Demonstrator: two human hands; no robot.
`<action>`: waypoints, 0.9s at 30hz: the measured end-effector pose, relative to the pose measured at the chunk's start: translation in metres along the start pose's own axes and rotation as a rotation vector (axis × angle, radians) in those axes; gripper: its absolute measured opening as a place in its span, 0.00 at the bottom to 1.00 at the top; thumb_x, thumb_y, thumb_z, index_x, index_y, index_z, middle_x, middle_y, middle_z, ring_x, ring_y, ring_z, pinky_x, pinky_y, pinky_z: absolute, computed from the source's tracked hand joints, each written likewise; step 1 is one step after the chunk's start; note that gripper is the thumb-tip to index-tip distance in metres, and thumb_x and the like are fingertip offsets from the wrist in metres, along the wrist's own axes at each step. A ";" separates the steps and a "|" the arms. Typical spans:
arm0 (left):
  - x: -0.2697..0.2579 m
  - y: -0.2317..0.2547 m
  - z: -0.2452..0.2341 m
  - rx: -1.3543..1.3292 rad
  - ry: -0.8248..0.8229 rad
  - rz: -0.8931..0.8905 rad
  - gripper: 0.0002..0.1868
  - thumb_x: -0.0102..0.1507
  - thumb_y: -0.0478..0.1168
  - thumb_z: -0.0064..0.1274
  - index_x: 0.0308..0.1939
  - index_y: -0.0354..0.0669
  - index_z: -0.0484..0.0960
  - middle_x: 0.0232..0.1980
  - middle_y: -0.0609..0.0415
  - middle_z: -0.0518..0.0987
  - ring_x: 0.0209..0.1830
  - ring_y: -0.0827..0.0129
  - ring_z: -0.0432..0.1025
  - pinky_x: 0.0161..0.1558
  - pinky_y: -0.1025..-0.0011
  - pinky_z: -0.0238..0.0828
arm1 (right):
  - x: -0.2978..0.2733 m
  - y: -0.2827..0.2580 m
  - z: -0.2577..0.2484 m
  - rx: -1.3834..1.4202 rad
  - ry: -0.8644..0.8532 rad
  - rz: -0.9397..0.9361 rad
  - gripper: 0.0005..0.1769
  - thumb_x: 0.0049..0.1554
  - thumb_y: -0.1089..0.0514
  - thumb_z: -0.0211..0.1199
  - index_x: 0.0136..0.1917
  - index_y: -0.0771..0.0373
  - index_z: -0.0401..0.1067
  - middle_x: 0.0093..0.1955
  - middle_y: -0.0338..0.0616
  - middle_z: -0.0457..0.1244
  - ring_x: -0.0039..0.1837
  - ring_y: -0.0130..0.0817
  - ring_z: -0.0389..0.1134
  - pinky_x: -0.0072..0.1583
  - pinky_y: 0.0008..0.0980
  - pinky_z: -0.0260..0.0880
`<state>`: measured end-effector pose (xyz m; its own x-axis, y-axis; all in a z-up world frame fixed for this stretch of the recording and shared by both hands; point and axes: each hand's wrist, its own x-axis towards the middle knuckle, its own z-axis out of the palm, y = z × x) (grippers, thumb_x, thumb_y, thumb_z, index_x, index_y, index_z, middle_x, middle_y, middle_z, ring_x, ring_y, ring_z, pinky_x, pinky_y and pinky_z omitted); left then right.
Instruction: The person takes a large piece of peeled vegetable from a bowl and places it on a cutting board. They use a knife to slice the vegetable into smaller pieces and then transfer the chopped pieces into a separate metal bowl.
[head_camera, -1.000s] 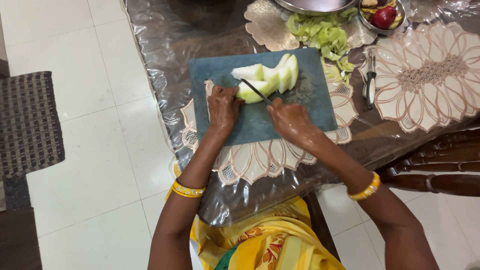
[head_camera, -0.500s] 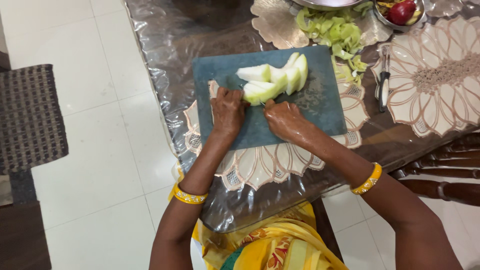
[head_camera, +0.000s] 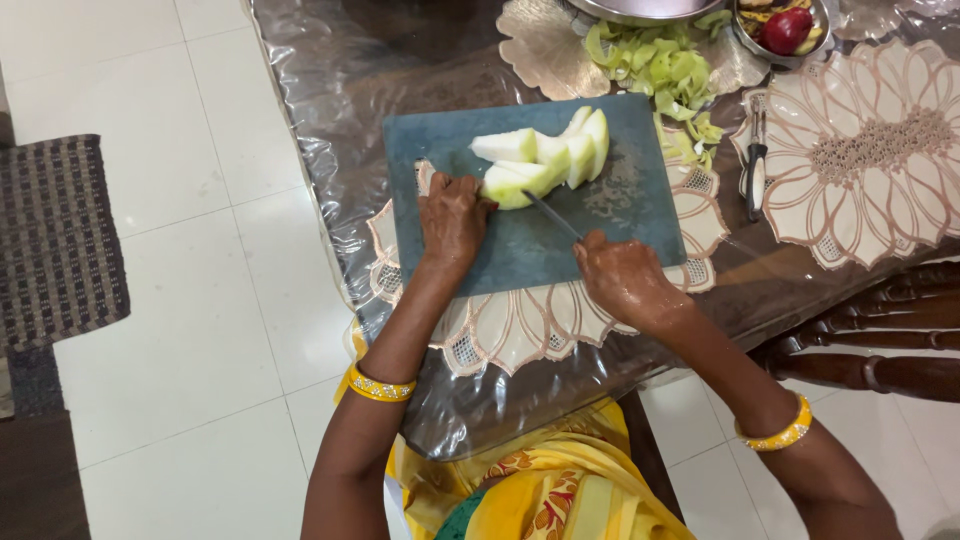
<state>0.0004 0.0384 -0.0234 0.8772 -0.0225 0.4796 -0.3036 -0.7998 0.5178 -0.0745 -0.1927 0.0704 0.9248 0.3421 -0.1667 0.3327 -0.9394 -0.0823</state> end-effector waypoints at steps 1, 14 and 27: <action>0.001 -0.001 0.001 -0.006 0.005 0.000 0.14 0.50 0.39 0.70 0.35 0.41 0.83 0.34 0.50 0.83 0.43 0.55 0.72 0.38 0.52 0.67 | 0.004 -0.003 -0.004 0.014 -0.059 0.037 0.20 0.69 0.49 0.42 0.46 0.67 0.64 0.27 0.52 0.65 0.32 0.54 0.71 0.37 0.50 0.74; -0.002 -0.010 0.013 -0.013 0.038 0.071 0.13 0.52 0.35 0.69 0.30 0.40 0.77 0.31 0.50 0.80 0.41 0.54 0.72 0.35 0.52 0.66 | 0.073 -0.031 0.023 0.164 0.127 -0.134 0.15 0.66 0.57 0.51 0.42 0.72 0.65 0.31 0.64 0.66 0.39 0.64 0.72 0.42 0.57 0.72; -0.002 0.000 0.003 0.068 -0.012 -0.014 0.16 0.51 0.42 0.70 0.34 0.43 0.78 0.35 0.51 0.81 0.46 0.55 0.72 0.36 0.48 0.64 | 0.023 -0.008 0.012 0.091 -0.121 -0.105 0.05 0.54 0.67 0.52 0.42 0.73 0.66 0.32 0.65 0.66 0.40 0.59 0.73 0.43 0.55 0.73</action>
<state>-0.0002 0.0366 -0.0261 0.8857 -0.0183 0.4640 -0.2659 -0.8392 0.4745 -0.0581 -0.1774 0.0557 0.8550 0.4435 -0.2688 0.4032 -0.8945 -0.1931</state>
